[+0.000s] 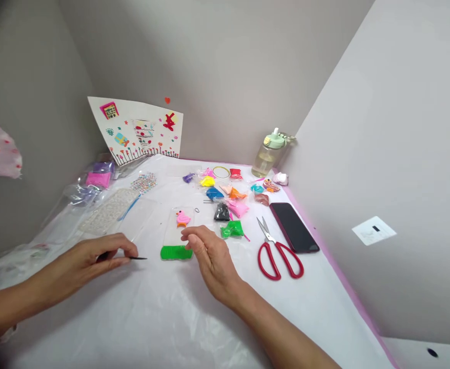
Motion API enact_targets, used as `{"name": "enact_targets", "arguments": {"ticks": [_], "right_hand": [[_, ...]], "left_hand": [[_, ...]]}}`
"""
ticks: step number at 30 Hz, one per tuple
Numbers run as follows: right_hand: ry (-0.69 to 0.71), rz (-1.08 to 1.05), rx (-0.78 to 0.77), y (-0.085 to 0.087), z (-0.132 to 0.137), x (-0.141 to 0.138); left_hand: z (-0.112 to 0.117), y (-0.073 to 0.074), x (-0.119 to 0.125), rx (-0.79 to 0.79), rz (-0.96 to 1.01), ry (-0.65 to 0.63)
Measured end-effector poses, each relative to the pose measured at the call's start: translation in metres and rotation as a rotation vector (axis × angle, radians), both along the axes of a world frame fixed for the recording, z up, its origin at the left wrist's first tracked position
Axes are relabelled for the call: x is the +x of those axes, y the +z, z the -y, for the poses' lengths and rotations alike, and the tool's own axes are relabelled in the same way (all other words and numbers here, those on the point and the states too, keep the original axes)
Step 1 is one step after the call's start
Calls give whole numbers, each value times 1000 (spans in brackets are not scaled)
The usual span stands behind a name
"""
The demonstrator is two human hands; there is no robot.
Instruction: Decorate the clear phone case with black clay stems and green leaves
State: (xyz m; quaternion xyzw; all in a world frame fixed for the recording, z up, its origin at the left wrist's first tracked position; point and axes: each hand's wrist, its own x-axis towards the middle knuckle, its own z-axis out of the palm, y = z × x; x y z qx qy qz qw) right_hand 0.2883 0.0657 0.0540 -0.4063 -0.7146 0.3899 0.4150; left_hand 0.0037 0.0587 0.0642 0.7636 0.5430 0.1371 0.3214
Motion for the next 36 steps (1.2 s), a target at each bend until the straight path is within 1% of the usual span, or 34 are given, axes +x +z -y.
{"name": "enact_targets", "arguments": {"ticks": [3, 5, 7, 10, 13, 16, 20, 23, 25, 28, 33, 36], "right_hand": [[-10, 5, -1, 2, 1, 3], [-15, 1, -1, 4, 1, 4], [-16, 8, 5, 4, 1, 5], [0, 17, 4, 4, 0, 5], [18, 23, -14, 3, 0, 5], [25, 30, -27, 3, 0, 5], [31, 49, -30, 3, 1, 4], [31, 85, -4, 1, 1, 2], [30, 133, 48, -1, 0, 1], [38, 262, 196, -5, 0, -1], [194, 531, 449, -13, 0, -8], [260, 650, 517, -18, 2, -14]], "left_hand": [[-27, 10, 17, -22, 22, -128], [-42, 10, 26, -18, 14, -161], [-54, 7, 34, -24, 9, -185], [-67, -1, 40, -44, 10, -222], [-75, -10, 40, -55, 0, -243], [-79, -16, 38, -51, -17, -251], [-80, -17, 39, -40, -36, -270], [-81, -17, 41, -20, -45, -271], [-82, -16, 43, -10, -52, -264], [-83, -17, 44, 1, -61, -255], [-86, -20, 44, 39, -69, -269], [-89, -24, 42, 59, -71, -288]]}}
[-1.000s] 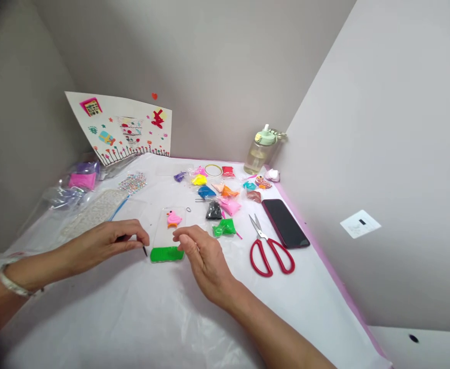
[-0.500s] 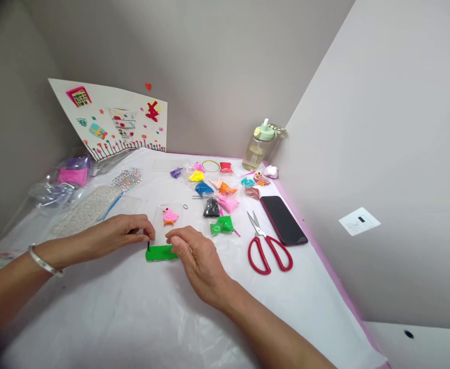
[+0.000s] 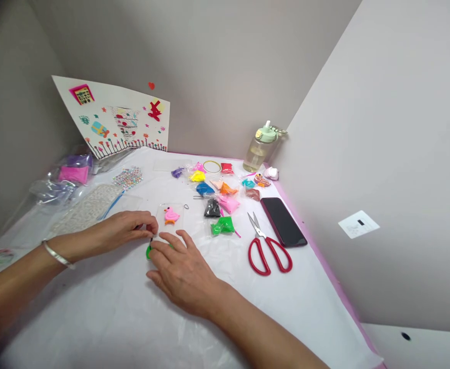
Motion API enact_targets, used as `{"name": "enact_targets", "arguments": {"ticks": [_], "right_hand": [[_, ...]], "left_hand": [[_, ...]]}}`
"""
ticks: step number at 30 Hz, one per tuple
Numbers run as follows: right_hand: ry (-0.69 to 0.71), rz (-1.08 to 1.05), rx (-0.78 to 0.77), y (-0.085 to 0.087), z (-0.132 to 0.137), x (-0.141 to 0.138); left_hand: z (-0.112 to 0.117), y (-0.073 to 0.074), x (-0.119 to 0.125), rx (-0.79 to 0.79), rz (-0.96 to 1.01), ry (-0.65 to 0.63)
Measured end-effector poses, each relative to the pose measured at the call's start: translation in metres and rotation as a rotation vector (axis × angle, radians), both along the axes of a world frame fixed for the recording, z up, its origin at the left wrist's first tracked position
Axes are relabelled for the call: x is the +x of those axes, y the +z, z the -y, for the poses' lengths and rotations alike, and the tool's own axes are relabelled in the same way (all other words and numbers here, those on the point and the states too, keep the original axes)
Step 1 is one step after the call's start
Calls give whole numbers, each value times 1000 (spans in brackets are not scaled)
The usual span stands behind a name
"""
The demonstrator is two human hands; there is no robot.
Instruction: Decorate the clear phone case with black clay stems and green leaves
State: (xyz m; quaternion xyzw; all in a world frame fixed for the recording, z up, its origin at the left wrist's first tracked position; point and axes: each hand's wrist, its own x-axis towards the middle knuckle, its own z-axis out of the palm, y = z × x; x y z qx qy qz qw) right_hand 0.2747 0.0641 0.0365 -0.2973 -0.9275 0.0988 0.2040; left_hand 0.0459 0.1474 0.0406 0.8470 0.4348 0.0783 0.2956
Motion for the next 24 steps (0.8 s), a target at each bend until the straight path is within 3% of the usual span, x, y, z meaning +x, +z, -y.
{"name": "enact_targets", "arguments": {"ticks": [9, 24], "right_hand": [[52, 113, 30, -7, 0, -7], [49, 122, 23, -10, 0, -7]], "left_hand": [[-6, 1, -1, 12, 15, -50], [-13, 9, 6, -70, 26, -6]]}}
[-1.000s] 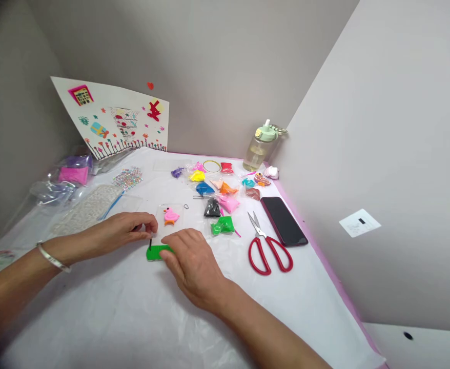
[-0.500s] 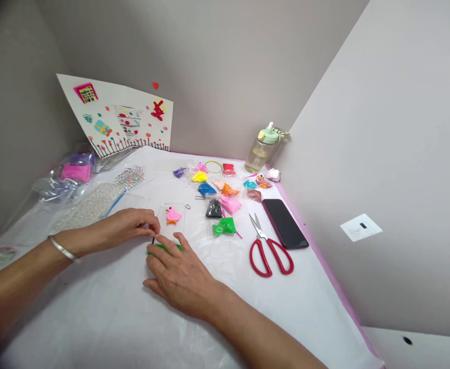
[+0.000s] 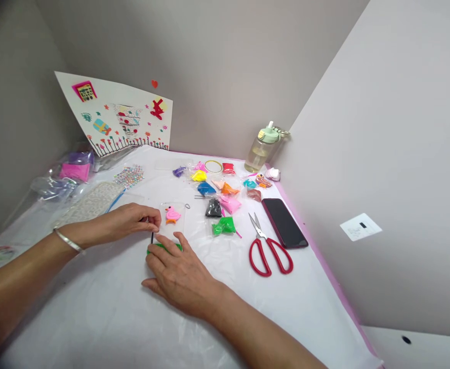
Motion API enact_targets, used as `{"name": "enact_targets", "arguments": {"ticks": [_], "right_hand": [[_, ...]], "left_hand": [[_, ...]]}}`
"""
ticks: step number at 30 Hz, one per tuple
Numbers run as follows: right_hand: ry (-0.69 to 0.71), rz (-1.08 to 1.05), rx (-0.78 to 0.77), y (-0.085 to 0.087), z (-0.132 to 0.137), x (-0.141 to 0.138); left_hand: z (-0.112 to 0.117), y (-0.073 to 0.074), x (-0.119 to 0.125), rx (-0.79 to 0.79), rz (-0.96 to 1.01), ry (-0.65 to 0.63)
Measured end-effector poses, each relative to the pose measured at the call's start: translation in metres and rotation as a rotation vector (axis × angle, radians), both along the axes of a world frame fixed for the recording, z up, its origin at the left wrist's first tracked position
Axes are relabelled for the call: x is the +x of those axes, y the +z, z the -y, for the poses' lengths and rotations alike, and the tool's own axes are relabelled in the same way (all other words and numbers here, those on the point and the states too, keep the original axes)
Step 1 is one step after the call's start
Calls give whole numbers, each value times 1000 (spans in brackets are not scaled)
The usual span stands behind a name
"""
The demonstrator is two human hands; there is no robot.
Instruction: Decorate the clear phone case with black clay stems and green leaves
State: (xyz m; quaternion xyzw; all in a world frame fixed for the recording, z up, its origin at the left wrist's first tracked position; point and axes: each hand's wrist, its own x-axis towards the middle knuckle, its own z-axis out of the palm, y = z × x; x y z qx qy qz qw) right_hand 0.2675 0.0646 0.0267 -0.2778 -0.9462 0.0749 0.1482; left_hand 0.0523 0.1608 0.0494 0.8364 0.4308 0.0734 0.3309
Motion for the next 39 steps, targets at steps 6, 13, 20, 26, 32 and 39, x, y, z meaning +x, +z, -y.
{"name": "enact_targets", "arguments": {"ticks": [6, 13, 20, 26, 32, 39], "right_hand": [[-13, -8, 1, 1, 1, 0], [-7, -15, 12, 1, 1, 0], [-1, 8, 19, 1, 0, 0], [-2, 0, 26, 1, 0, 0], [1, -16, 32, 0, 1, -1], [-1, -7, 33, -1, -1, -1]], "left_hand": [[-1, -6, 4, 2, 31, 39], [1, -12, 10, 12, 52, 113], [2, -11, 8, 59, 72, 213], [5, -8, 0, 51, 35, 202], [4, -13, 3, 101, 44, 199], [5, -13, 3, 116, 43, 228]]}}
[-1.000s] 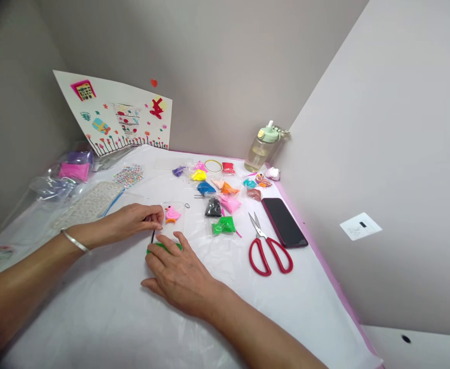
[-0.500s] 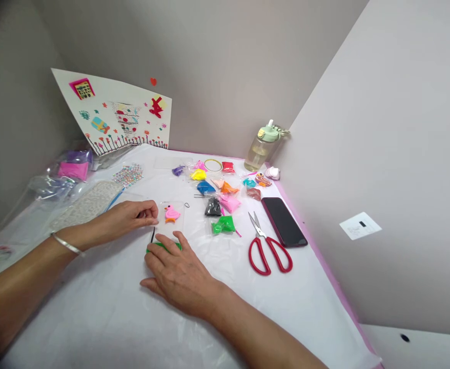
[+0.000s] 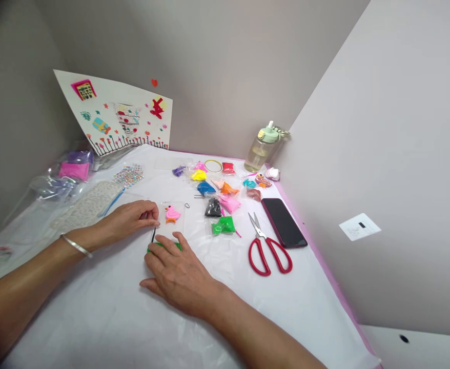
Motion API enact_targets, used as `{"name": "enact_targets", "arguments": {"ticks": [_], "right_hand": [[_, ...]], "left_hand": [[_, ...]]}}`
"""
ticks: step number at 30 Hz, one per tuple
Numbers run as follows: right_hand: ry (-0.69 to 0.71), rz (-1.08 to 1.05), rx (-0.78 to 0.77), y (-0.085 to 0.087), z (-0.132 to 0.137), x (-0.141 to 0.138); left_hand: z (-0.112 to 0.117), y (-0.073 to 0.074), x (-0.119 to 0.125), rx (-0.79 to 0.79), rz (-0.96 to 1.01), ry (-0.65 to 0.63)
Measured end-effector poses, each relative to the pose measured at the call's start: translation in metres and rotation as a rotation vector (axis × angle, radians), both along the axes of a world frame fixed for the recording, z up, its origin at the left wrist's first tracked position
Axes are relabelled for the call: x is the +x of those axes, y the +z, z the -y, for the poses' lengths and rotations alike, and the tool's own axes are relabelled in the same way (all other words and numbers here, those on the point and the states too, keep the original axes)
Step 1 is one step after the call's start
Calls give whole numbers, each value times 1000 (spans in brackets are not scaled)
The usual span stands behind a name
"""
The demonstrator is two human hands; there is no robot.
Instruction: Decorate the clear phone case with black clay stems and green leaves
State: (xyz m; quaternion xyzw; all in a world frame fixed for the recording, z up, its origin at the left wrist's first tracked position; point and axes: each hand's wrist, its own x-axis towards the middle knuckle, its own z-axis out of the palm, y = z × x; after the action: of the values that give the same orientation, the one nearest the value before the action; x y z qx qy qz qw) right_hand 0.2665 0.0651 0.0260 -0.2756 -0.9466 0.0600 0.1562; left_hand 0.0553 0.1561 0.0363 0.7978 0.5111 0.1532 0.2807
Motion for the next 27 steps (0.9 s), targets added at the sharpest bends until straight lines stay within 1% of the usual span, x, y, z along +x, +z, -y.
{"name": "enact_targets", "arguments": {"ticks": [5, 12, 14, 17, 20, 22, 23, 24, 25, 26, 27], "right_hand": [[-4, 6, -1, 1, 0, 0], [-12, -60, -6, -1, 0, 0], [-7, -104, 11, -2, 0, 1], [-15, -207, 71, -2, -1, 2], [-57, -294, 117, -3, 0, 5], [-81, -313, 115, -2, 1, 6], [-85, -314, 112, -1, 2, 6], [-84, -313, 105, 0, 3, 7], [-81, -318, 91, 2, 5, 6], [-77, -329, 68, 4, 6, 6], [-75, -346, 40, 6, 8, 5]], "left_hand": [[0, 0, 0, -6, 8, -9], [-2, -4, -1, 6, 55, 11], [-1, -1, -1, 18, 86, 29], [7, 13, -2, 33, 159, 82], [24, 32, -7, 45, 254, 171], [43, 41, -13, 40, 325, 210], [53, 43, -16, 33, 374, 220], [65, 44, -19, -25, 473, 221], [77, 43, -21, -89, 554, 220], [90, 41, -23, -116, 641, 227], [102, 37, -23, -164, 721, 260]]}}
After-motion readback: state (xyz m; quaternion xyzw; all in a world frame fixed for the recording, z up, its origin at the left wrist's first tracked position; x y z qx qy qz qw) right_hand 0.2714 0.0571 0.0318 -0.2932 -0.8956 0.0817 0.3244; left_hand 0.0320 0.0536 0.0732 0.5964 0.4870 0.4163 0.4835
